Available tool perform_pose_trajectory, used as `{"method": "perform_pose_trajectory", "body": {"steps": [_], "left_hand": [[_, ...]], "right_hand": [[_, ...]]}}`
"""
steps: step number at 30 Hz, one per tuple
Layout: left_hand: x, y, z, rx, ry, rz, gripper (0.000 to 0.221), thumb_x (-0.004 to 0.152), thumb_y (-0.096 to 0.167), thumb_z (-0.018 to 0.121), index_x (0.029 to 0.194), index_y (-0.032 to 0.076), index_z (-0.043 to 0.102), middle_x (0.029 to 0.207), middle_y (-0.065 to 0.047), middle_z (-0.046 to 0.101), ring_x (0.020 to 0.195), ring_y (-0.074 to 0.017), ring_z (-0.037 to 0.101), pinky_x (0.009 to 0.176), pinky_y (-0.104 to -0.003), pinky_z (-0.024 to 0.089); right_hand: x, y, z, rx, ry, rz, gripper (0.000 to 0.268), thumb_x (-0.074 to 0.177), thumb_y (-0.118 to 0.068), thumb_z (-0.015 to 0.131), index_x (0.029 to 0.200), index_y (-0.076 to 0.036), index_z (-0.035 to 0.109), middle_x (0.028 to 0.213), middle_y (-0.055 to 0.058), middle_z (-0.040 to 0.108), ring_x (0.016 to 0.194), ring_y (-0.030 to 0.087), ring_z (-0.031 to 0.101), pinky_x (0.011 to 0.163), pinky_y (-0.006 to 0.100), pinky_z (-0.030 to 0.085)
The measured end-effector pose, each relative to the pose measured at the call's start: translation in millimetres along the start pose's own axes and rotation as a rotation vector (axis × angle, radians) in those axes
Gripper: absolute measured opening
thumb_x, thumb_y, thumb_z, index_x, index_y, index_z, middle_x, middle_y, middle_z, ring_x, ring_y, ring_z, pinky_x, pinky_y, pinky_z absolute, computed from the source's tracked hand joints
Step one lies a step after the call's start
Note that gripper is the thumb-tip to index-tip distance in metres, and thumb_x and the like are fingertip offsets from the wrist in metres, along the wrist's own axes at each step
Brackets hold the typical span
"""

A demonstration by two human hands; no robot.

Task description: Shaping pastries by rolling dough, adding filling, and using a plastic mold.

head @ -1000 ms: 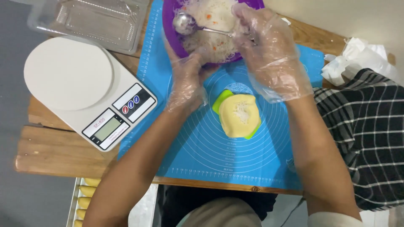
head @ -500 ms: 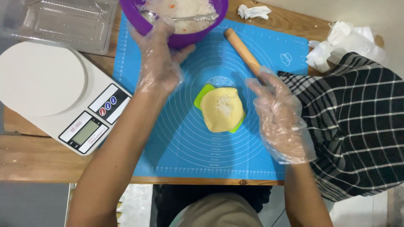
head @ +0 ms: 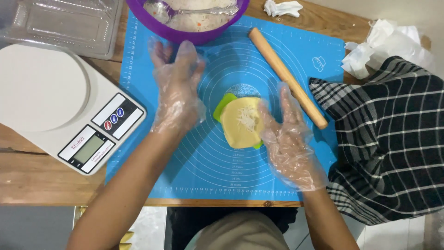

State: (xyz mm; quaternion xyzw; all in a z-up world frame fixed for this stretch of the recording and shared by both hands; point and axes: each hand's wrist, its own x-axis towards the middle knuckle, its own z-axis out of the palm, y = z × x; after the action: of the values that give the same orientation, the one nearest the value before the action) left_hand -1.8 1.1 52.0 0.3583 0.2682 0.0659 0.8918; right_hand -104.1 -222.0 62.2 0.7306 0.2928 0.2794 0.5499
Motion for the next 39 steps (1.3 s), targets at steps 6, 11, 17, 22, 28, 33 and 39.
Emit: {"method": "perform_pose_trajectory", "body": {"steps": [6,11,17,22,28,33,39], "left_hand": [[-21.4,-11.5,-12.2,0.318,0.012,0.149,0.081,0.084,0.032,0.068,0.154,0.018,0.031,0.131,-0.004,0.049,0.116,-0.0206,0.057,0.097,-0.038,0.056],[-28.9,6.0,-13.4,0.888,-0.658,0.628,0.043,0.108,0.035,0.039,0.131,0.006,0.06,0.131,-0.016,0.069,0.123,-0.0289,0.067,0.1,-0.04,0.058],[0.2,-17.5,-32.4,1.578,-1.087,1.128,0.062,0.108,0.055,0.027,0.111,0.011,0.07,0.129,-0.011,0.067,0.11,-0.0319,0.065,0.082,-0.046,0.053],[0.5,-31.8,-37.6,1.618,-1.1,1.137,0.057,0.108,0.054,0.037,0.112,0.004,0.065,0.133,-0.006,0.065,0.116,-0.0322,0.063,0.087,-0.047,0.05],[2.1,-42.1,-43.5,1.531,-1.12,1.123,0.07,0.108,0.054,0.032,0.142,-0.004,0.053,0.142,-0.012,0.063,0.131,-0.0351,0.059,0.108,-0.045,0.047],[1.9,-38.1,-46.8,1.5,-1.175,0.975,0.071,0.108,0.053,0.03,0.152,-0.002,0.04,0.148,-0.018,0.055,0.142,-0.0346,0.048,0.115,-0.046,0.04],[0.4,-36.1,-44.2,1.34,-1.161,1.037,0.079,0.107,0.054,0.027,0.143,-0.013,0.047,0.146,-0.019,0.059,0.138,-0.0308,0.055,0.119,-0.041,0.042]], "right_hand": [[-17.9,-30.4,19.4,1.778,0.046,0.367,0.039,0.112,-0.014,0.047,0.151,-0.012,0.053,0.17,0.024,0.017,0.161,0.043,0.024,0.136,0.052,0.028],[-24.3,-22.9,11.7,1.673,-0.147,0.458,0.047,0.112,-0.021,0.038,0.157,-0.013,0.046,0.173,0.02,0.009,0.163,0.041,0.017,0.135,0.053,0.019],[-28.9,-32.1,-6.3,1.427,-0.126,0.436,0.055,0.111,-0.013,0.04,0.164,-0.015,0.03,0.172,0.028,0.008,0.162,0.049,0.022,0.133,0.063,0.027],[-28.0,-37.4,-16.4,1.605,-0.077,0.494,0.048,0.111,-0.011,0.042,0.158,-0.019,0.043,0.173,0.024,0.011,0.163,0.047,0.024,0.131,0.058,0.035],[-19.3,-41.1,-6.8,1.459,-0.139,0.522,0.05,0.112,-0.021,0.038,0.161,-0.013,0.039,0.17,0.03,0.014,0.16,0.048,0.024,0.131,0.061,0.029],[-11.0,-39.5,-14.8,1.482,-0.226,0.538,0.062,0.111,-0.046,0.023,0.157,-0.012,0.047,0.169,0.028,0.016,0.155,0.052,0.028,0.127,0.063,0.028],[-24.8,-29.3,-16.3,1.633,-0.049,0.479,0.06,0.108,-0.004,0.051,0.163,-0.022,0.033,0.174,0.026,0.009,0.164,0.05,0.021,0.134,0.064,0.029]]}}
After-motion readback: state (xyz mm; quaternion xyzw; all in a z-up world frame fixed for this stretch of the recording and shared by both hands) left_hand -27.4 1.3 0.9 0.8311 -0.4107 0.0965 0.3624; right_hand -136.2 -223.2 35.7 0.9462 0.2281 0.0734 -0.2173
